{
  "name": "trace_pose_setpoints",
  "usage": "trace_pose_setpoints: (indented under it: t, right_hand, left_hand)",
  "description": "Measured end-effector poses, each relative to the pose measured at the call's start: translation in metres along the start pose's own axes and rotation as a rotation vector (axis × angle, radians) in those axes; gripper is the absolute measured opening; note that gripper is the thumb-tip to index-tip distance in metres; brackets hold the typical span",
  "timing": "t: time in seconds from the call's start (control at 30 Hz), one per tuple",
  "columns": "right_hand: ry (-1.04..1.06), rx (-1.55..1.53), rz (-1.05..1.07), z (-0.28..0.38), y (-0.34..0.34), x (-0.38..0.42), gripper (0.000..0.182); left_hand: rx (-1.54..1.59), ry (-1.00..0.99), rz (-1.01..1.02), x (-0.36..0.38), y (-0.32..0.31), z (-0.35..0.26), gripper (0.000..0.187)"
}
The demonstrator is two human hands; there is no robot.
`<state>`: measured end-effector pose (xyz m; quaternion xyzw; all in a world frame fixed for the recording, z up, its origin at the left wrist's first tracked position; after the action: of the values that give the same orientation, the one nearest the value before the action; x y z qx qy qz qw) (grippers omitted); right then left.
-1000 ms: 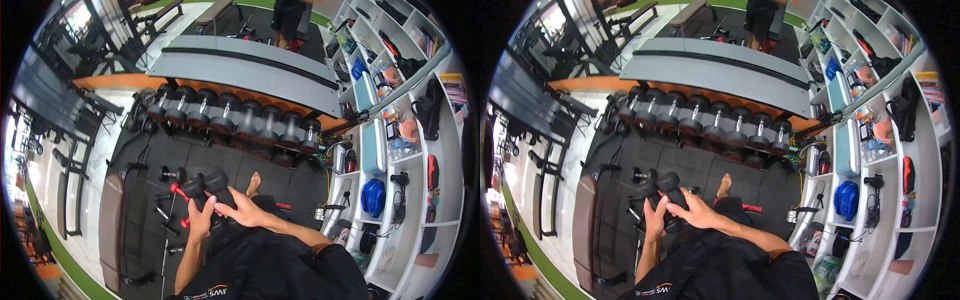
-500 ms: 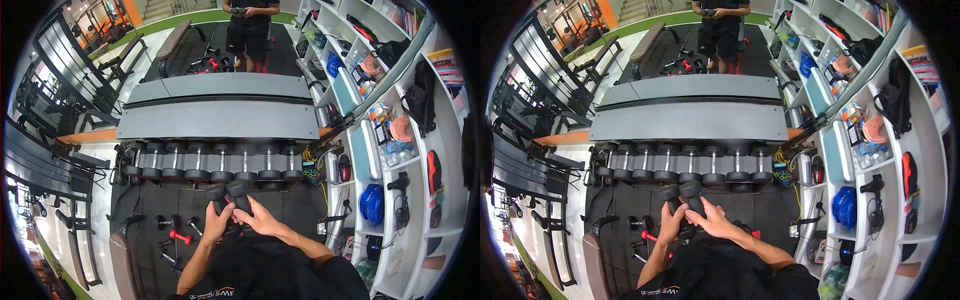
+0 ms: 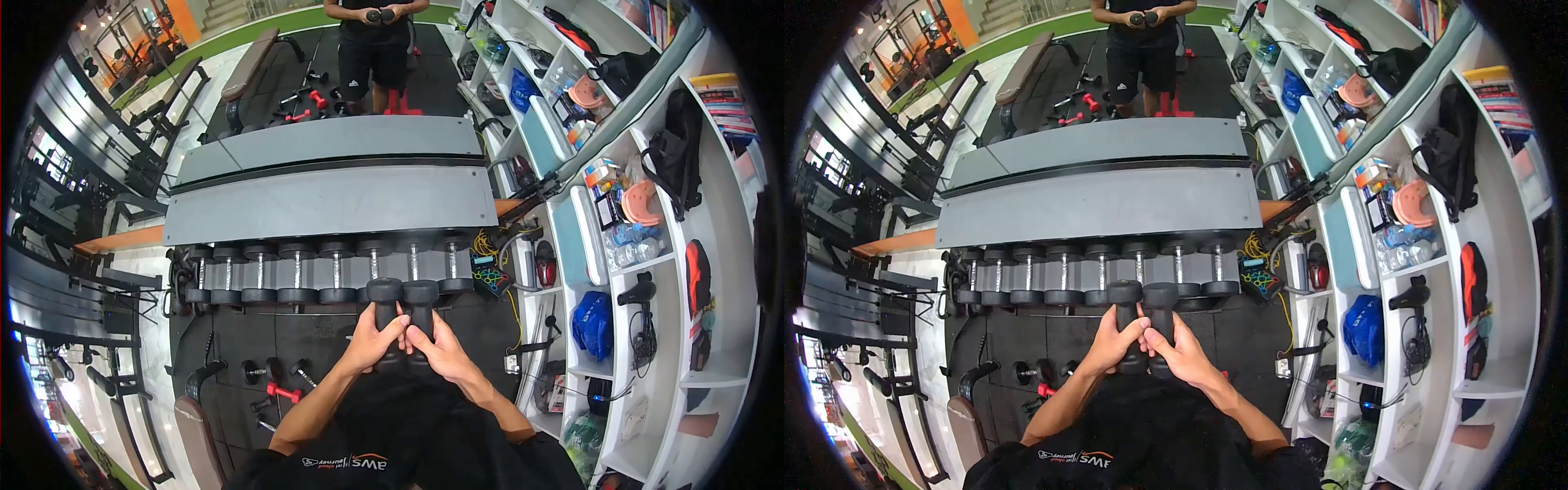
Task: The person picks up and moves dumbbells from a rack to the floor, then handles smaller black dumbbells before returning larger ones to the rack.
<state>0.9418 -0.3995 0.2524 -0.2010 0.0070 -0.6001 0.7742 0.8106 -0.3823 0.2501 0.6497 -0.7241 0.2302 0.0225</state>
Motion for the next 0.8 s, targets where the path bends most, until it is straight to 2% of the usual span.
trace_pose_setpoints:
  t: [0.07,0.37,0.57,0.8]
  right_hand:
    - [0.010,-0.012,-0.043,0.001,0.007,-0.009,0.041]
    - [-0.028,-0.086,-0.240,0.027,0.025,-0.070,0.021]
    - [-0.019,-0.035,-0.333,0.024,0.038,-0.105,0.021]
    - [0.003,-0.041,-0.399,0.030,0.072,-0.106,0.025]
  left_hand:
    - [0.030,0.009,0.056,-0.017,-0.005,-0.002,0.017]
    - [0.033,0.037,0.195,-0.099,-0.011,-0.024,0.015]
    - [0.036,0.109,0.238,-0.139,-0.012,-0.028,0.016]
    - [-0.018,0.141,0.243,-0.160,-0.043,-0.016,0.016]
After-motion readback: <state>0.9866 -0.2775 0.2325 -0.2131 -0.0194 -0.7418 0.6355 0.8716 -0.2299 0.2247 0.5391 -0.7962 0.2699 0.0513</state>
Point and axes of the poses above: each hand's wrist, its own x-axis away from the middle knuckle, its own y-axis out of the back of the hand, z = x × y, the point moved 5 cm from there along -x, towards the middle knuckle, and after that the axes turned 7 degrees about -z, right-handed, at the moved point
